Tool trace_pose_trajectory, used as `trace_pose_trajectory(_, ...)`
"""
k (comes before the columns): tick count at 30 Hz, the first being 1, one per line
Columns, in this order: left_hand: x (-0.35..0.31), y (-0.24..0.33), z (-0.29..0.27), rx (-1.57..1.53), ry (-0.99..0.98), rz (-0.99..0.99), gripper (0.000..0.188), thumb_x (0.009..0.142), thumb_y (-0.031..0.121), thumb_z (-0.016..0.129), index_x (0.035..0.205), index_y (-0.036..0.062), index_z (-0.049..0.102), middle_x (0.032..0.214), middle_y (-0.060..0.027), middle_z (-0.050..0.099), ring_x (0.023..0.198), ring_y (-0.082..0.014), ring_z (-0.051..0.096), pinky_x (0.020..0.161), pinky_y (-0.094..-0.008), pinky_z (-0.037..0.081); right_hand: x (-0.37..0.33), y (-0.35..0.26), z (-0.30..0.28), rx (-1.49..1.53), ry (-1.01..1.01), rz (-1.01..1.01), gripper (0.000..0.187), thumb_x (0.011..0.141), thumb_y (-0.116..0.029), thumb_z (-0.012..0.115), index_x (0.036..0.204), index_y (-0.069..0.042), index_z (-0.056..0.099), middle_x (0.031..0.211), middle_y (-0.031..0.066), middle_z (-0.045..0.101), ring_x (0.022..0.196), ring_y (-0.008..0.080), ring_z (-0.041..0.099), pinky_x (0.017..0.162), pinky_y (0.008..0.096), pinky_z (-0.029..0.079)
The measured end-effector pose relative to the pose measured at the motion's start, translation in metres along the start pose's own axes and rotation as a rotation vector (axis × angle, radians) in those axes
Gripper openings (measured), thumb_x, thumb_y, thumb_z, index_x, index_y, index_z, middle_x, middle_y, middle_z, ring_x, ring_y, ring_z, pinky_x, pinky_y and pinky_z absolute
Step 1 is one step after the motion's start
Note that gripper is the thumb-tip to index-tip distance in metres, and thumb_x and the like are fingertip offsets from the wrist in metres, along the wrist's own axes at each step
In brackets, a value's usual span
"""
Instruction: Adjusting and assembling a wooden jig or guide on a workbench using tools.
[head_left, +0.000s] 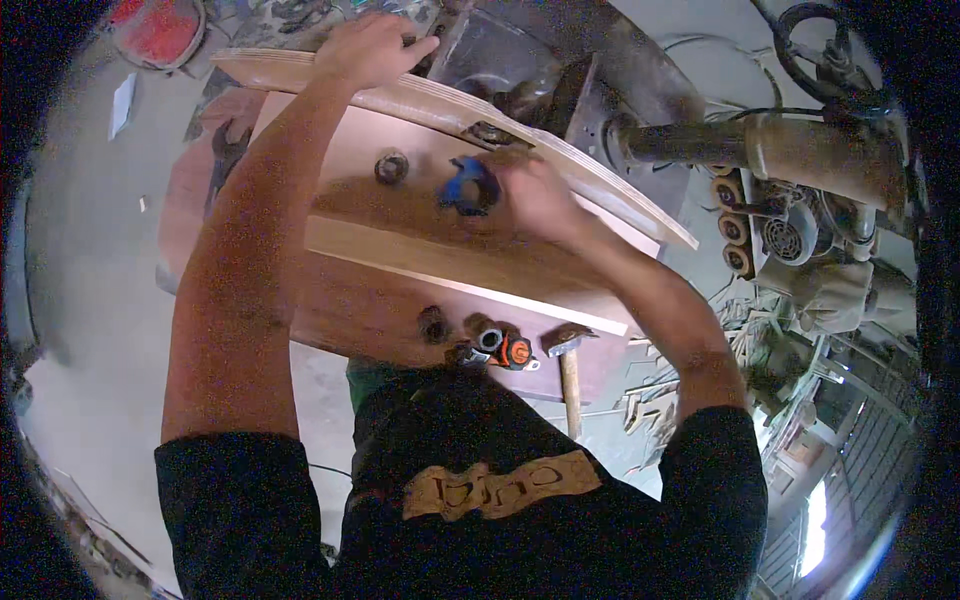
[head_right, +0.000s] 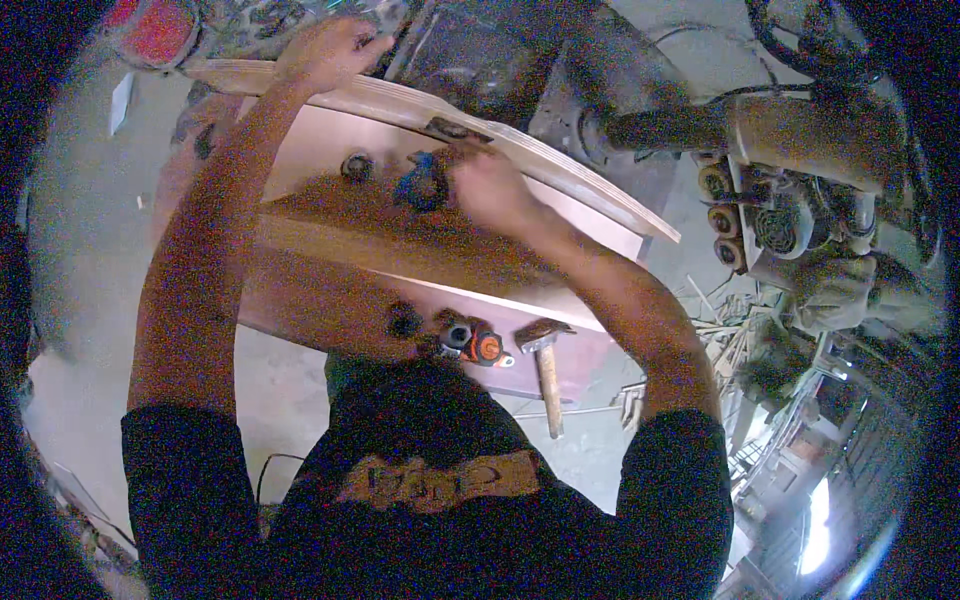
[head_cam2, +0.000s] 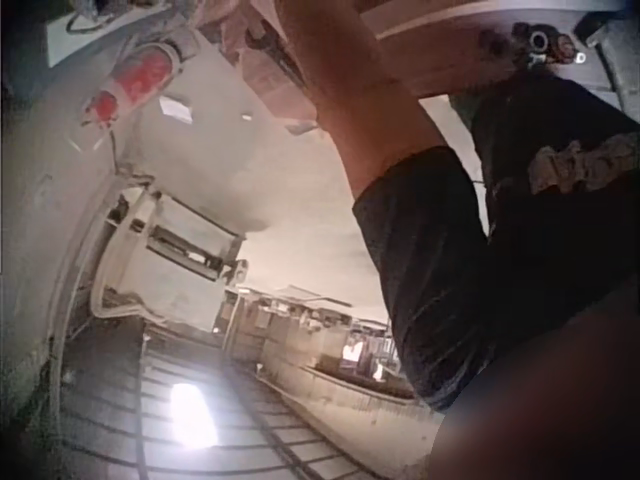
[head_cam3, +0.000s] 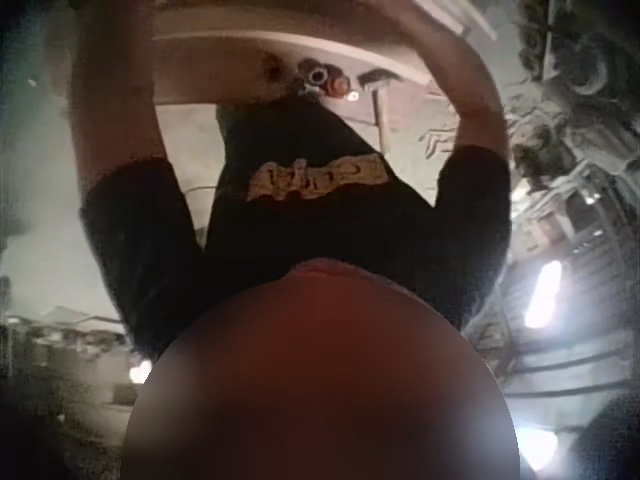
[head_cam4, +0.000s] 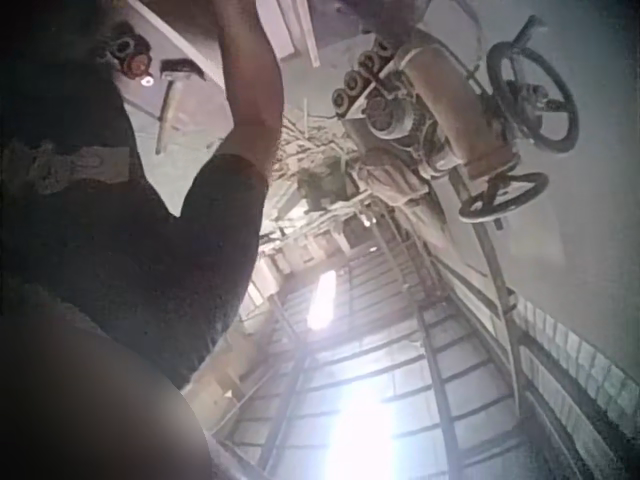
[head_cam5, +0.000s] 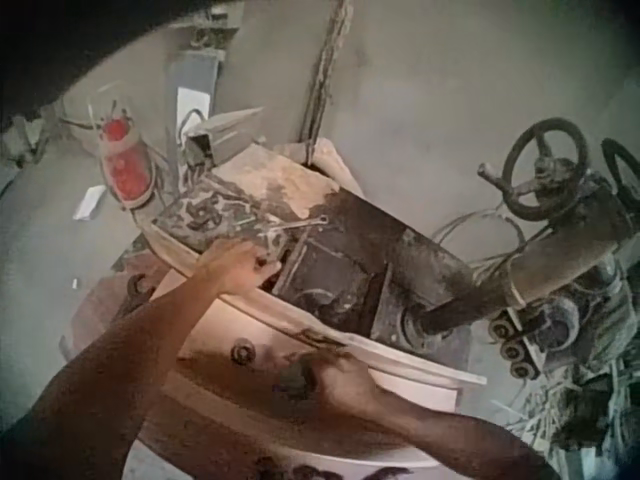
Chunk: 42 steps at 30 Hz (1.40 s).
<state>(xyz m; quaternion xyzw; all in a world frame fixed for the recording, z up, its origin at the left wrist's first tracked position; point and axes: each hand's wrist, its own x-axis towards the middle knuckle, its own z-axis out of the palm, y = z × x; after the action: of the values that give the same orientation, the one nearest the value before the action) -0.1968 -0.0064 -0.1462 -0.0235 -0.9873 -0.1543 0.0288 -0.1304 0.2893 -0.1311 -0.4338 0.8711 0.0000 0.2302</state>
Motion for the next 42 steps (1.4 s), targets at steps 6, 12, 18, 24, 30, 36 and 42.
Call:
trace_pose_trajectory(6,-0.003,0.000,-0.007,-0.007,-0.033,-0.038,0.059,0.097,0.065,0.052,0.114,0.0135,0.075,0.106,-0.0183,0.074,0.104,-0.0417,0.069,0.092,-0.0544,0.055,-0.041,0.031,-0.110,-0.006,0.522,-0.065,0.089,0.065,-0.052,0.086,0.129,0.007,0.064,0.124,0.0275,0.066,0.119,0.0427,0.062,0.106,0.0472,0.049)
trace_pose_trajectory(12,-0.003,0.009,-0.012,-0.032,-0.122,-0.080,0.051,0.098,0.059,0.053,0.114,0.0169,0.077,0.114,-0.0167,0.073,0.111,-0.0386,0.068,0.102,-0.0531,0.052,0.009,0.082,-0.132,0.026,0.342,-0.018,0.087,0.068,-0.051,0.085,0.134,0.001,0.063,0.126,0.0254,0.067,0.120,0.0409,0.063,0.106,0.0467,0.049)
trace_pose_trajectory(18,-0.008,0.006,-0.011,0.052,-0.024,-0.074,0.055,0.098,0.060,0.053,0.121,0.0163,0.075,0.124,-0.0152,0.070,0.119,-0.0360,0.065,0.106,-0.0494,0.049,0.028,0.090,-0.127,-0.133,0.277,-0.178,0.087,0.069,-0.046,0.086,0.140,-0.004,0.060,0.134,0.0240,0.063,0.125,0.0396,0.061,0.109,0.0485,0.048)
trace_pose_trajectory(24,-0.002,0.003,-0.005,0.034,-0.039,-0.079,0.054,0.097,0.060,0.053,0.120,0.0167,0.075,0.125,-0.0155,0.070,0.117,-0.0361,0.066,0.105,-0.0501,0.050,0.038,0.096,-0.130,-0.187,0.189,-0.318,0.085,0.070,-0.033,0.087,0.144,-0.006,0.055,0.139,0.0218,0.060,0.129,0.0391,0.057,0.113,0.0461,0.043)
trace_pose_trajectory(30,-0.002,0.005,-0.016,-0.016,-0.109,-0.071,0.050,0.097,0.058,0.055,0.111,0.0154,0.077,0.113,-0.0172,0.074,0.110,-0.0380,0.069,0.100,-0.0507,0.053,0.035,0.086,-0.132,-0.190,0.167,-0.260,0.086,0.072,-0.037,0.087,0.143,-0.002,0.055,0.139,0.0220,0.060,0.130,0.0398,0.056,0.114,0.0457,0.042)
trace_pose_trajectory(36,-0.004,0.005,-0.009,0.039,-0.038,-0.089,0.050,0.097,0.059,0.055,0.111,0.0168,0.077,0.116,-0.0141,0.074,0.112,-0.0384,0.068,0.100,-0.0507,0.053,0.035,0.086,-0.118,-0.274,0.191,-0.195,0.085,0.077,-0.045,0.083,0.145,-0.002,0.054,0.140,0.0209,0.061,0.130,0.0395,0.057,0.111,0.0472,0.046)
trace_pose_trajectory(42,0.002,0.001,0.002,-0.010,-0.045,-0.085,0.052,0.096,0.061,0.055,0.113,0.0181,0.077,0.118,-0.0152,0.073,0.112,-0.0395,0.068,0.099,-0.0520,0.053,0.023,0.104,-0.121,-0.162,0.356,-0.334,0.079,0.080,-0.049,0.081,0.143,-0.006,0.058,0.138,0.0206,0.062,0.128,0.0393,0.059,0.110,0.0478,0.047)
